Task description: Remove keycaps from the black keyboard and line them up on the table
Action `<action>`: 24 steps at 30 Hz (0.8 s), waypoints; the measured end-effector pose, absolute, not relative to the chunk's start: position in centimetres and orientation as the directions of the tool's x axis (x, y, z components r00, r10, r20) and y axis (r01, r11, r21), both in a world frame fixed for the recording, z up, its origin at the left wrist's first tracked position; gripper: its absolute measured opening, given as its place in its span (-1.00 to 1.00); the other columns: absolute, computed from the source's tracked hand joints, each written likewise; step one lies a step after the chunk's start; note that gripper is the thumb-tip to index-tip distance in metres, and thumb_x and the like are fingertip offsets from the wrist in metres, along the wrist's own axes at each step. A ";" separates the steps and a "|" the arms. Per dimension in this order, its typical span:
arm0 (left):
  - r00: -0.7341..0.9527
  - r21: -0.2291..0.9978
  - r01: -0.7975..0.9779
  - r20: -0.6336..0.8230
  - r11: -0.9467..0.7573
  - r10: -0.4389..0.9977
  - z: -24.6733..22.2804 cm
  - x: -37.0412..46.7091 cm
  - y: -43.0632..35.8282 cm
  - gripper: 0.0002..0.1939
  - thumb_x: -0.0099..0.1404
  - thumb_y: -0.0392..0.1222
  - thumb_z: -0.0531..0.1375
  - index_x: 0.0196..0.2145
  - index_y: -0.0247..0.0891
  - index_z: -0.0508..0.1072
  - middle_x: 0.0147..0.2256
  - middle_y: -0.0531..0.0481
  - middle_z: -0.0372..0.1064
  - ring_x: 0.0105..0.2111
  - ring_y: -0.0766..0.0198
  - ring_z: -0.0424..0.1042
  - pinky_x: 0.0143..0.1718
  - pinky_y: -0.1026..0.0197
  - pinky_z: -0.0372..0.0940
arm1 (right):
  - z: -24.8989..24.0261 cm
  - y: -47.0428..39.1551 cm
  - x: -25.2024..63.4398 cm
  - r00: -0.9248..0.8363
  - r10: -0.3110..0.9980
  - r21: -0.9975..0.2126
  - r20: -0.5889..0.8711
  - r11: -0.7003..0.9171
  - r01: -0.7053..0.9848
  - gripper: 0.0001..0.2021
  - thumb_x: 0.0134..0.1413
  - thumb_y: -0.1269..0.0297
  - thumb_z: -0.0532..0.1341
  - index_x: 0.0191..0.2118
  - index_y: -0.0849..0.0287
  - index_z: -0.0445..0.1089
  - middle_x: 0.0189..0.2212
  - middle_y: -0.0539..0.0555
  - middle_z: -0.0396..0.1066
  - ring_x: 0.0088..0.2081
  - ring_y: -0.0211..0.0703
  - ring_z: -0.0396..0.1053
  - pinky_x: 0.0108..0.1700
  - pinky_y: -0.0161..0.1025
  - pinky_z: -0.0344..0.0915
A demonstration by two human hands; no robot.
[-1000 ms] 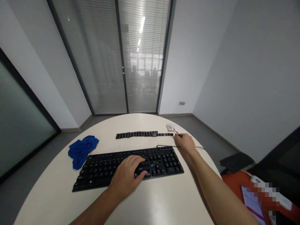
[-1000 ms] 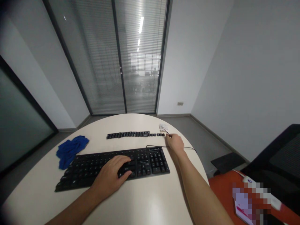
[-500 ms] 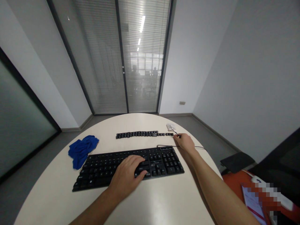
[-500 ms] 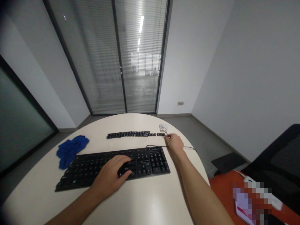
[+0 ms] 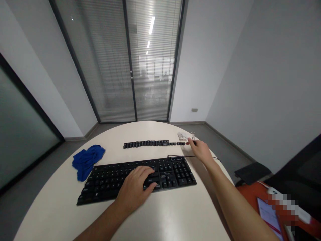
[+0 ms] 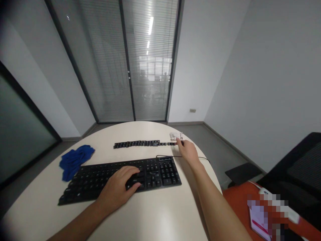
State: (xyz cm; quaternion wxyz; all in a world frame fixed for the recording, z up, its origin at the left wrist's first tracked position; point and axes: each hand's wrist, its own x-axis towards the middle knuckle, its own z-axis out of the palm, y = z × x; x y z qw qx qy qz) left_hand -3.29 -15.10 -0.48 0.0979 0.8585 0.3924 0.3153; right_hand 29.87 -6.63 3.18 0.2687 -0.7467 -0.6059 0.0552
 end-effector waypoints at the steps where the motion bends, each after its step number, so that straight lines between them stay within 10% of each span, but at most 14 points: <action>1: 0.493 0.416 0.613 0.463 -0.672 0.736 -0.5 -3.3 -15.1 -0.70 0.29 -0.19 0.24 -0.02 -0.17 0.40 -0.04 -0.10 0.43 -0.02 0.03 0.41 0.04 -0.10 0.34 | 3.6 -7.0 29.8 0.226 0.941 -0.490 0.254 -0.076 0.868 -0.35 0.30 -0.14 -0.09 -0.22 0.26 0.62 -0.43 0.23 0.54 -0.33 0.04 0.48 -0.29 -0.25 0.21; 8: 0.492 0.420 0.621 0.447 -0.661 0.747 -0.2 -3.2 -15.2 -0.71 0.29 -0.19 0.24 -0.02 -0.18 0.41 -0.05 -0.09 0.44 -0.04 0.05 0.42 0.02 -0.06 0.36 | 5.3 -8.9 29.5 -0.048 0.960 -0.568 0.277 0.204 0.797 -0.41 0.23 -0.19 0.02 -0.32 0.24 0.57 -0.55 0.04 0.39 -0.51 -0.19 0.26 -0.43 -0.29 0.07; 24: 0.573 0.282 0.676 0.379 -0.681 0.726 -0.9 -3.6 -15.2 -0.45 0.18 -0.11 0.32 0.13 -0.12 0.35 0.16 -0.09 0.28 0.15 -0.03 0.26 0.20 -0.17 0.20 | 4.0 -8.6 30.9 0.011 0.976 -0.689 0.216 0.144 0.711 -0.37 0.23 -0.24 -0.01 -0.42 0.25 0.50 -0.70 -0.01 0.26 -0.62 -0.25 0.24 -0.48 -0.30 0.15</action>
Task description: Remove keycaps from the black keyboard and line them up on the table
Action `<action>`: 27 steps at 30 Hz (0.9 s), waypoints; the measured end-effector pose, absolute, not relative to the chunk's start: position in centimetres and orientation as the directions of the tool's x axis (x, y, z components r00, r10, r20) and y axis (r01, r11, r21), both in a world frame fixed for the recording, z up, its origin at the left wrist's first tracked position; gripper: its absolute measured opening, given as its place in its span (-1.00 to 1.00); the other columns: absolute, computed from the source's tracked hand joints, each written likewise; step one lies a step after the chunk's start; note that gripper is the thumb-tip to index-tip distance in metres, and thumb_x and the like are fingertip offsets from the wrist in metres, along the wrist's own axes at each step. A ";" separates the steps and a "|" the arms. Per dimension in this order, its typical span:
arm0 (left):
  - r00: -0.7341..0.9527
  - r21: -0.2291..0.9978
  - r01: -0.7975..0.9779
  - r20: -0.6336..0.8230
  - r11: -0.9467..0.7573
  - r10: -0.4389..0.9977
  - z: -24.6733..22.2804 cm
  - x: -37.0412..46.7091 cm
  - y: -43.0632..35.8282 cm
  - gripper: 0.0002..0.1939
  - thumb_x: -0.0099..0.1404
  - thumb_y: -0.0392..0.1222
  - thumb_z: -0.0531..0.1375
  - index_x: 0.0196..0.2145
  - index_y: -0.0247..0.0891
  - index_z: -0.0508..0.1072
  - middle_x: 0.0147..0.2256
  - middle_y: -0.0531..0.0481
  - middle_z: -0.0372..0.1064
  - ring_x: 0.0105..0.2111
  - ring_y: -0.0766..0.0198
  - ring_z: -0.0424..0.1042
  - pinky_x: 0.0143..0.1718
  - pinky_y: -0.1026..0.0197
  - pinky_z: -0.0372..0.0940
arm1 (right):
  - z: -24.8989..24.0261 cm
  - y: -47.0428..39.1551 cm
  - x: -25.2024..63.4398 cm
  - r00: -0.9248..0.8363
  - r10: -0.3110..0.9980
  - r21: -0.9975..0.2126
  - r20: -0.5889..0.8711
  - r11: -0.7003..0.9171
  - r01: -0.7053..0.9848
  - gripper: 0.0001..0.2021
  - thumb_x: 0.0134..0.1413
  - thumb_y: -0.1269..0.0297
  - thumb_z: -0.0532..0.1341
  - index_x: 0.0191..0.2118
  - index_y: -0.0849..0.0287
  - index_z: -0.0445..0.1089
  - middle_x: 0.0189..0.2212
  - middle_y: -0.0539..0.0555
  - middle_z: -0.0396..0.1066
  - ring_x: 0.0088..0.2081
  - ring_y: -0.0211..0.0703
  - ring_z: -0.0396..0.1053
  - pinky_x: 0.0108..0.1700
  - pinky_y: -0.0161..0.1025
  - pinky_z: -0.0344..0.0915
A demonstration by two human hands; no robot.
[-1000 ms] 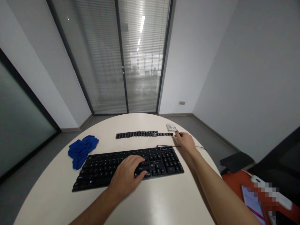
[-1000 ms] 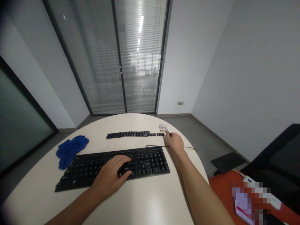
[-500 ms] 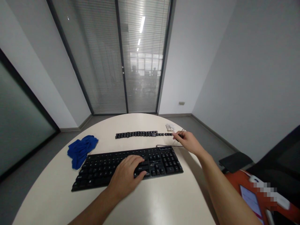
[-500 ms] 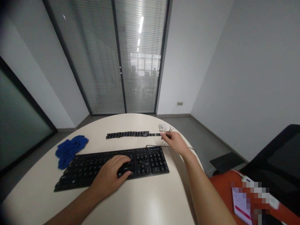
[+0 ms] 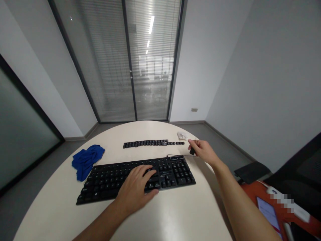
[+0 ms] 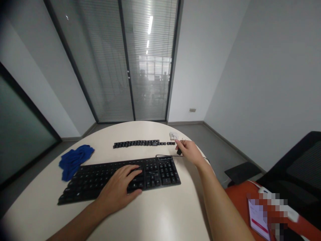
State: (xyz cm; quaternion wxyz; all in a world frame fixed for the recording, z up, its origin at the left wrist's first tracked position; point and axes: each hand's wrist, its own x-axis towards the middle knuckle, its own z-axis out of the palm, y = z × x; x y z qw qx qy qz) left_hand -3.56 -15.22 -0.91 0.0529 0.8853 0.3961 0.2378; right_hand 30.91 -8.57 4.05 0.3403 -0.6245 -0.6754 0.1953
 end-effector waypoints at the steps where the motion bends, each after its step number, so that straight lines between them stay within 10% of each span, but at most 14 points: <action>1: 0.572 0.284 0.677 0.378 -0.679 0.728 -0.9 -3.5 -15.2 -0.45 0.18 -0.11 0.32 0.12 -0.13 0.36 0.16 -0.09 0.29 0.15 -0.03 0.26 0.19 -0.17 0.20 | 4.0 -8.6 31.0 0.025 0.979 -0.715 0.204 0.132 0.686 -0.37 0.22 -0.24 0.00 -0.41 0.25 0.49 -0.69 -0.01 0.27 -0.63 -0.25 0.26 -0.49 -0.30 0.17; 27: 0.565 0.294 0.674 0.387 -0.678 0.729 -0.7 -3.5 -15.3 -0.46 0.18 -0.10 0.31 0.12 -0.12 0.36 0.15 -0.09 0.30 0.14 -0.05 0.28 0.18 -0.19 0.21 | 3.1 -7.9 30.5 -0.039 0.991 -0.783 0.130 0.127 0.609 -0.39 0.19 -0.30 -0.02 -0.33 0.22 0.38 -0.59 -0.03 0.29 -0.64 -0.29 0.29 -0.55 -0.33 0.17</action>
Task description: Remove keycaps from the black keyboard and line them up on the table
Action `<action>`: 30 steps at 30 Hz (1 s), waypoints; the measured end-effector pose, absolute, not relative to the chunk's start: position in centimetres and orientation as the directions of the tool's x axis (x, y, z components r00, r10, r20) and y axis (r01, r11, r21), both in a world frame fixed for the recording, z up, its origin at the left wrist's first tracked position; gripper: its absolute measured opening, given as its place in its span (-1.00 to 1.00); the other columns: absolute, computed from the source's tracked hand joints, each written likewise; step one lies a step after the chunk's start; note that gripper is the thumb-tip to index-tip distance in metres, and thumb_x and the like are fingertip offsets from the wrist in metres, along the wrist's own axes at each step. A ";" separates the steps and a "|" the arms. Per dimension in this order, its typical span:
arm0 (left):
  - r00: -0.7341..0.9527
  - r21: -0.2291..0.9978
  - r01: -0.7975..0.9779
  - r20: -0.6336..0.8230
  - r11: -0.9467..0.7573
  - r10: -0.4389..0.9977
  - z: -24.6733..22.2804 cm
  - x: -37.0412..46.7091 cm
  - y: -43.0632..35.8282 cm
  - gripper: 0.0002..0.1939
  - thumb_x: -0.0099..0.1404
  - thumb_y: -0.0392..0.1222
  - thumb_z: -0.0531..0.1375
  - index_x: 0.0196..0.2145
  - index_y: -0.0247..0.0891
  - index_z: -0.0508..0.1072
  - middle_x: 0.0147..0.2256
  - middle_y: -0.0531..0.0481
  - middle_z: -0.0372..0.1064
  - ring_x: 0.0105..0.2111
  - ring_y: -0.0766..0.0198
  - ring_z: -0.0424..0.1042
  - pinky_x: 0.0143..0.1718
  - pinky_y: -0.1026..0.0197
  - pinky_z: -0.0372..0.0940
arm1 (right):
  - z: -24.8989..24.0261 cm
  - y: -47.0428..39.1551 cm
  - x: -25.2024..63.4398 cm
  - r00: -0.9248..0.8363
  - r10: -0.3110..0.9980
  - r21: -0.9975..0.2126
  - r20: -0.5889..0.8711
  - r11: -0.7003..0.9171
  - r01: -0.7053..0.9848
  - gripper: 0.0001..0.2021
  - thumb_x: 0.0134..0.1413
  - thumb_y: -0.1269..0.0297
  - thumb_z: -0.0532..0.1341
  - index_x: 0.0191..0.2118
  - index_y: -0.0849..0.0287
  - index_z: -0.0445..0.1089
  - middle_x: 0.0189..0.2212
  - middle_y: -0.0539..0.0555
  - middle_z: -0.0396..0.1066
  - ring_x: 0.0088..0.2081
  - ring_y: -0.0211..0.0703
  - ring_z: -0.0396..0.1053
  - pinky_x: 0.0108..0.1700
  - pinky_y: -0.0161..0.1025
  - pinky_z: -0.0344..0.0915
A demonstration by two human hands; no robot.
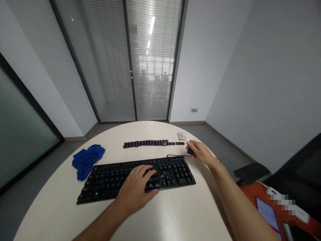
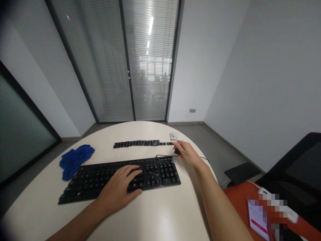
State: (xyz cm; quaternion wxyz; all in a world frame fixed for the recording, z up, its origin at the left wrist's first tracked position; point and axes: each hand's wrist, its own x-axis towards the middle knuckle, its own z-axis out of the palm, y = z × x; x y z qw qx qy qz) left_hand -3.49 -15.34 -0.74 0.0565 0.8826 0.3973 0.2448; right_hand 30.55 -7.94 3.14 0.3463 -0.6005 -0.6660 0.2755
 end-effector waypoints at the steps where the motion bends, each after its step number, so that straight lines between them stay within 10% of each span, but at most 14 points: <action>1: 0.566 0.294 0.671 0.391 -0.681 0.726 -0.7 -3.5 -15.3 -0.46 0.19 -0.10 0.31 0.12 -0.11 0.36 0.15 -0.09 0.30 0.13 -0.05 0.28 0.18 -0.19 0.21 | 3.2 -8.0 30.4 -0.046 0.991 -0.783 0.124 0.126 0.609 -0.40 0.20 -0.29 -0.02 -0.33 0.22 0.38 -0.60 -0.04 0.28 -0.65 -0.28 0.29 -0.55 -0.33 0.17; 22: 0.572 0.295 0.671 0.378 -0.680 0.728 -0.4 -3.4 -15.4 -0.47 0.19 -0.11 0.31 0.11 -0.14 0.37 0.14 -0.11 0.31 0.12 -0.05 0.29 0.17 -0.18 0.22 | 4.9 -9.1 29.5 -0.256 0.962 -0.630 0.096 0.258 0.733 -0.44 0.31 -0.16 -0.06 -0.33 0.21 0.44 -0.60 0.04 0.41 -0.53 -0.16 0.41 -0.33 -0.25 0.31; 30: 0.567 0.300 0.675 0.374 -0.674 0.734 -0.4 -3.4 -15.4 -0.45 0.17 -0.12 0.32 0.12 -0.13 0.37 0.15 -0.10 0.30 0.13 -0.05 0.28 0.18 -0.18 0.21 | 5.2 -9.4 30.6 -0.368 0.930 -0.672 0.000 0.272 0.689 -0.64 0.06 -0.05 0.28 -0.30 0.20 0.53 -0.37 0.12 0.56 -0.33 -0.05 0.47 -0.23 -0.20 0.34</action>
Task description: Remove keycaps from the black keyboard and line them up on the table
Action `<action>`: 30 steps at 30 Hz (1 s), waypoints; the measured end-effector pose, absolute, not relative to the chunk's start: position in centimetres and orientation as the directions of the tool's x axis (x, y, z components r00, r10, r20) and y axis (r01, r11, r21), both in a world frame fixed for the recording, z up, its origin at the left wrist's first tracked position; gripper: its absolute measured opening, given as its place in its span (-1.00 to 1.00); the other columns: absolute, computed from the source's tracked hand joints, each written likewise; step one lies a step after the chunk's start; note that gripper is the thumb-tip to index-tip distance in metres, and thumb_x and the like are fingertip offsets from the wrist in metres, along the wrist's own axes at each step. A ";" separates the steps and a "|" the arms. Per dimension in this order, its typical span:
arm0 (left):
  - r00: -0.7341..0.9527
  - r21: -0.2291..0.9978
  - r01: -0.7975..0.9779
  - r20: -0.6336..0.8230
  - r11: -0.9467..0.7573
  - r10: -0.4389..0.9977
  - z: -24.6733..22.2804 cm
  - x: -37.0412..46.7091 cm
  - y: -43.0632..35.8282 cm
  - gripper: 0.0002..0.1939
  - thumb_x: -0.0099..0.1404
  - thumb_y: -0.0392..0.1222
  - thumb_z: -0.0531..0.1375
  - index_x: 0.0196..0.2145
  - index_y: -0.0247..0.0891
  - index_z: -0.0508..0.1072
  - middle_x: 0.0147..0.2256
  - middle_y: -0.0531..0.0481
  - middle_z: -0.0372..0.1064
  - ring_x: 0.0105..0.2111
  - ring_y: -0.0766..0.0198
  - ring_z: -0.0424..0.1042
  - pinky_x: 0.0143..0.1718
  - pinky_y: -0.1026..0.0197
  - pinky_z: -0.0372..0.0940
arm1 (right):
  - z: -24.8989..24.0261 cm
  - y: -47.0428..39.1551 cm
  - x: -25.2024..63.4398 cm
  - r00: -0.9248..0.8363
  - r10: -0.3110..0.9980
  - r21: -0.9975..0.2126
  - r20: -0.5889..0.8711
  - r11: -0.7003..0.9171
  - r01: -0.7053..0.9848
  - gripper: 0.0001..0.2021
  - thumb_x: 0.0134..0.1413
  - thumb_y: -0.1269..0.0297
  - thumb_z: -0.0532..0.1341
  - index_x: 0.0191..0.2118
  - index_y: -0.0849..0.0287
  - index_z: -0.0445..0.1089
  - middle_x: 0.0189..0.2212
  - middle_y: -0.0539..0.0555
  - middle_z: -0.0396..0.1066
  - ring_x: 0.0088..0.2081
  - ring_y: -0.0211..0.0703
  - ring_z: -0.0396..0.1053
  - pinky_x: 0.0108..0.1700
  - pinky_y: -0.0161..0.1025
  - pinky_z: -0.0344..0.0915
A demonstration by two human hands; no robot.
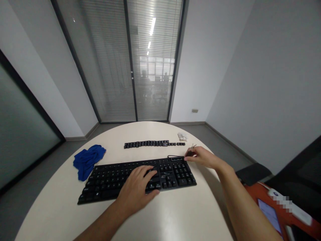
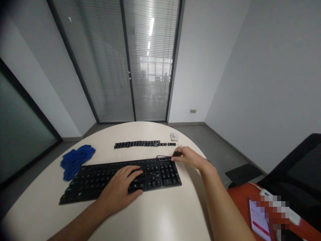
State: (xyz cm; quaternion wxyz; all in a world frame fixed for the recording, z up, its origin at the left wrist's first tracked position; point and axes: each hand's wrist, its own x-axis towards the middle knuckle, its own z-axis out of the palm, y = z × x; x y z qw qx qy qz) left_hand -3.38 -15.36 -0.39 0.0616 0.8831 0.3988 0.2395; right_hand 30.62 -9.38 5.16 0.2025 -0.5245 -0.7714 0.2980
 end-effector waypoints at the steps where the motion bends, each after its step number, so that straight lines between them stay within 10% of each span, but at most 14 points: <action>1: 0.566 0.300 0.676 0.373 -0.673 0.735 -0.4 -3.4 -15.4 -0.45 0.18 -0.12 0.32 0.12 -0.13 0.36 0.15 -0.10 0.30 0.13 -0.04 0.28 0.18 -0.17 0.21 | 4.9 -9.3 30.8 -0.373 0.927 -0.687 -0.030 0.252 0.682 -0.64 0.02 -0.04 0.30 -0.28 0.20 0.55 -0.34 0.12 0.57 -0.30 -0.03 0.47 -0.20 -0.19 0.34; 30: 0.567 0.310 0.674 0.366 -0.671 0.738 0.0 -3.3 -15.5 -0.47 0.17 -0.14 0.33 0.10 -0.15 0.38 0.13 -0.10 0.32 0.12 -0.04 0.29 0.18 -0.17 0.22 | 2.8 -8.1 31.6 -0.246 0.968 -0.764 -0.060 0.114 0.635 -0.52 0.04 -0.14 0.26 -0.39 0.29 0.52 -0.46 0.16 0.56 -0.39 -0.08 0.48 -0.31 -0.20 0.36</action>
